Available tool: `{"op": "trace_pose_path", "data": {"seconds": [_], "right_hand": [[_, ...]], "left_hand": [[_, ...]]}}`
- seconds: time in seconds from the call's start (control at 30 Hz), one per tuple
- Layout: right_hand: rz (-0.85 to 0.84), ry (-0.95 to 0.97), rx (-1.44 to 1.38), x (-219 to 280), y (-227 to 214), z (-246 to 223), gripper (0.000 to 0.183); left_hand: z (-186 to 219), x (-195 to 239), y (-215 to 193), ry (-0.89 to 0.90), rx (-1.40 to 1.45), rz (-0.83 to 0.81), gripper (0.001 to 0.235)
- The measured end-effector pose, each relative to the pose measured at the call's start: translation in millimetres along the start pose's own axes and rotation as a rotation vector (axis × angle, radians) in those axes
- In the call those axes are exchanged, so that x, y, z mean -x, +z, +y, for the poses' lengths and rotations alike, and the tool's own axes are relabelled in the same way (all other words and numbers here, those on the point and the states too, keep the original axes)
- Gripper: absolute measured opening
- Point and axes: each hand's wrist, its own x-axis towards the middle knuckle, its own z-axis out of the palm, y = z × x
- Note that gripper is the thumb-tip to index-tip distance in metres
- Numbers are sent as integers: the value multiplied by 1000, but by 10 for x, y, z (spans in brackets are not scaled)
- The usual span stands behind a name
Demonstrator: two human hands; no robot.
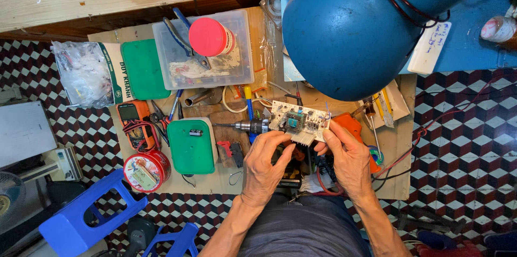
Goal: The person uses a magnifying glass to inspect a green circuit board, then applies heat with an orange heat gun to various components. They also use a screwdriver to adjust parts on the board and flip it over to work on both sides.
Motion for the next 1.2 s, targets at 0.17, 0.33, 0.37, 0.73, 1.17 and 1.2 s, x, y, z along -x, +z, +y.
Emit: {"op": "trace_pose_path", "data": {"seconds": [0.17, 0.33, 0.37, 0.73, 1.17, 1.2], "right_hand": [[-23, -47, 39, 17, 19, -42, 38], [-22, -68, 48, -5, 8, -44, 37], [-23, -28, 53, -3, 5, -34, 37], [-33, -40, 3, -2, 24, 19, 38], [-45, -47, 2, -12, 18, 50, 39], [-47, -34, -1, -14, 19, 57, 39]], "left_hand": [[-49, -20, 12, -2, 5, -20, 24], [-40, -46, -14, 36, -6, -38, 24], [-40, -47, -18, 39, -7, -44, 23], [-55, -41, -25, 91, -19, -33, 23], [-87, -2, -13, 89, -9, -20, 26], [-93, 1, -10, 85, -5, -19, 25]]}}
